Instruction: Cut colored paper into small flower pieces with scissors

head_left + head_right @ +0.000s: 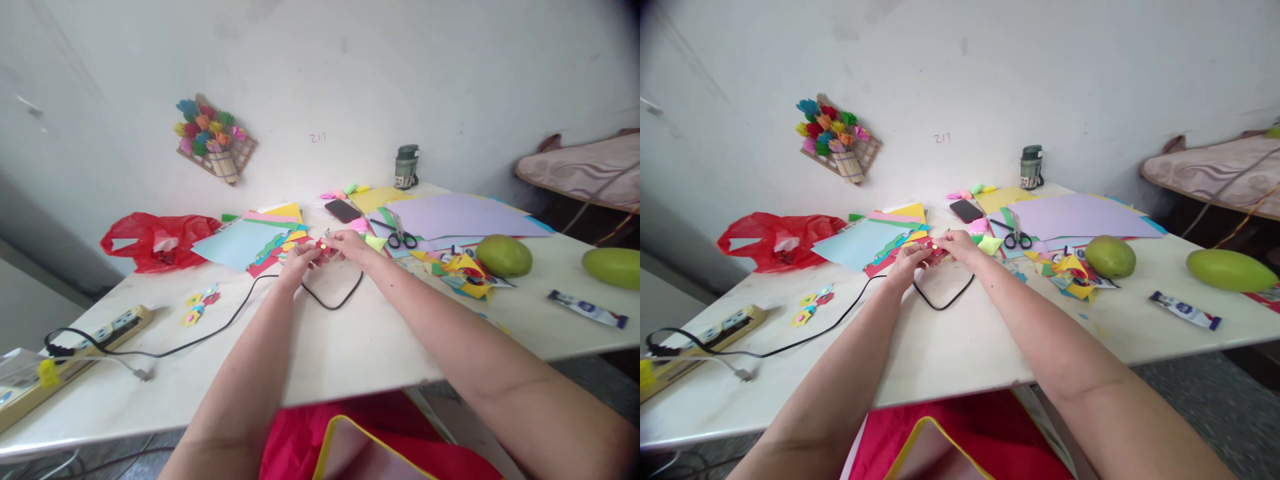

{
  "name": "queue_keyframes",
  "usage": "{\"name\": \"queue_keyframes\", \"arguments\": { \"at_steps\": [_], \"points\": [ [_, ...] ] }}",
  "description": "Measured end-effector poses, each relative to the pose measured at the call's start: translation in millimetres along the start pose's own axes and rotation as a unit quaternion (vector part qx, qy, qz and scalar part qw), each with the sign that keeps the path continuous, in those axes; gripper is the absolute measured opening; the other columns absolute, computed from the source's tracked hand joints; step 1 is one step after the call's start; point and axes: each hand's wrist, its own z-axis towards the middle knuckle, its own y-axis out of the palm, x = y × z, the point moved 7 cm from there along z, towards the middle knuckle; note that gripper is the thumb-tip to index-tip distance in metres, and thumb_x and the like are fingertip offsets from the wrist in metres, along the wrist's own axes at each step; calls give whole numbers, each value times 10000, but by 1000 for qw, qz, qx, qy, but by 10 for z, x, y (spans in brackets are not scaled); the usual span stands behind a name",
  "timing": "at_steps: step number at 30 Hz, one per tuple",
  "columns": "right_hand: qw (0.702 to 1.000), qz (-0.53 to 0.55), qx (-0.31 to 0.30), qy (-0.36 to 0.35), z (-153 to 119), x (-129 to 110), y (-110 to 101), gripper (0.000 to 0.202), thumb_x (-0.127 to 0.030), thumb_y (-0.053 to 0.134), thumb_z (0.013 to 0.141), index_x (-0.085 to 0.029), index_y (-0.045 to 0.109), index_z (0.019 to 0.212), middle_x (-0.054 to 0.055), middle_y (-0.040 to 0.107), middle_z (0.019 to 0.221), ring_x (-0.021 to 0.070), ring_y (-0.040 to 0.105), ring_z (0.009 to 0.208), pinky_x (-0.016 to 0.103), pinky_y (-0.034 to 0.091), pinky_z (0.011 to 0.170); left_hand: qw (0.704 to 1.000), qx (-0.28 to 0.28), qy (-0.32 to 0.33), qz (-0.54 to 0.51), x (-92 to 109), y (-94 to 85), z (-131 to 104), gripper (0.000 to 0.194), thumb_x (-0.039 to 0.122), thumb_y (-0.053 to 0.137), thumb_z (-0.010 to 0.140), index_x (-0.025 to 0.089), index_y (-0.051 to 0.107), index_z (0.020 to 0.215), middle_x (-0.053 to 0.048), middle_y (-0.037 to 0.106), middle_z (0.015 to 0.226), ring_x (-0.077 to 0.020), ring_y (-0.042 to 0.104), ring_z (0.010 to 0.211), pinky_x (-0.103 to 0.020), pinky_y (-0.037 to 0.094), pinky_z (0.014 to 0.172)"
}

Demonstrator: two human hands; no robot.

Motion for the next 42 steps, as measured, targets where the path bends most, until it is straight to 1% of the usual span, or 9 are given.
{"name": "queue_keyframes", "arguments": {
  "at_steps": [7, 12, 18, 21, 25, 28, 34, 38, 42],
  "points": [
    [1000, -5, 24, 5, 45, 56, -38, 218, -260, 760, 674, -154, 580, 608, -21, 595, 512, 89, 524, 492, 193, 322, 434, 1000, -3, 8, 9, 8, 16, -12, 256, 403, 664, 668, 150, 645, 638, -66, 702, 685, -112, 535, 548, -242, 349, 533],
    [999, -25, -1, -22, 91, 79, -46, 293, -355, 805, 607, -148, 597, 605, -32, 571, 522, 78, 491, 490, 192, 339, 437, 999, -20, 8, 27, 14, 17, -19, 251, 395, 661, 673, 146, 658, 641, -76, 712, 690, -117, 544, 547, -246, 364, 542],
    [999, -2, -32, -10, 74, 98, -16, 313, -431, 761, 669, -148, 628, 657, 5, 625, 581, 105, 570, 556, 185, 348, 425, 1000, -9, 3, 26, -5, 6, -14, 254, 396, 656, 676, 145, 655, 638, -77, 712, 679, -120, 551, 545, -246, 373, 548],
    [1000, 2, -30, 1, 65, 109, 0, 308, -406, 779, 655, -146, 614, 646, 0, 615, 567, 107, 576, 562, 181, 329, 418, 1000, -12, 6, 23, -14, 16, -8, 246, 386, 645, 686, 144, 655, 646, -77, 712, 686, -116, 547, 546, -242, 370, 546],
    [1000, -15, -1, -7, 72, 101, -24, 293, -343, 802, 629, -148, 584, 607, -30, 572, 524, 80, 504, 493, 190, 327, 425, 1000, -22, 1, 22, -22, 35, -10, 236, 378, 623, 693, 149, 663, 657, -77, 718, 713, -122, 555, 566, -241, 369, 543],
    [1000, -24, -6, -17, 72, 82, -23, 310, -344, 816, 606, -151, 574, 582, -45, 547, 498, 69, 467, 466, 190, 320, 423, 999, -21, -2, 29, -13, 34, -20, 239, 379, 619, 689, 149, 670, 648, -82, 715, 707, -129, 559, 572, -246, 372, 546],
    [999, 21, -32, 8, 63, 107, -17, 287, -398, 726, 727, -151, 612, 637, 20, 646, 567, 108, 596, 555, 177, 340, 421, 1000, 1, 4, 20, 3, 5, -24, 272, 416, 642, 687, 151, 678, 638, -80, 709, 693, -124, 546, 553, -253, 373, 544],
    [999, 21, -25, 9, 75, 128, -18, 257, -361, 776, 681, -147, 635, 673, 16, 649, 572, 110, 607, 559, 170, 331, 411, 1000, -7, 4, 20, -12, 18, -11, 273, 415, 646, 686, 148, 668, 632, -80, 712, 700, -119, 542, 548, -249, 371, 537],
    [1000, 3, 4, 6, 80, 131, -24, 254, -311, 789, 665, -148, 600, 621, -17, 595, 524, 88, 550, 501, 177, 324, 406, 999, -22, 3, 29, -26, 44, -5, 254, 393, 641, 694, 147, 655, 634, -81, 712, 704, -116, 541, 552, -242, 370, 535]
  ]
}}
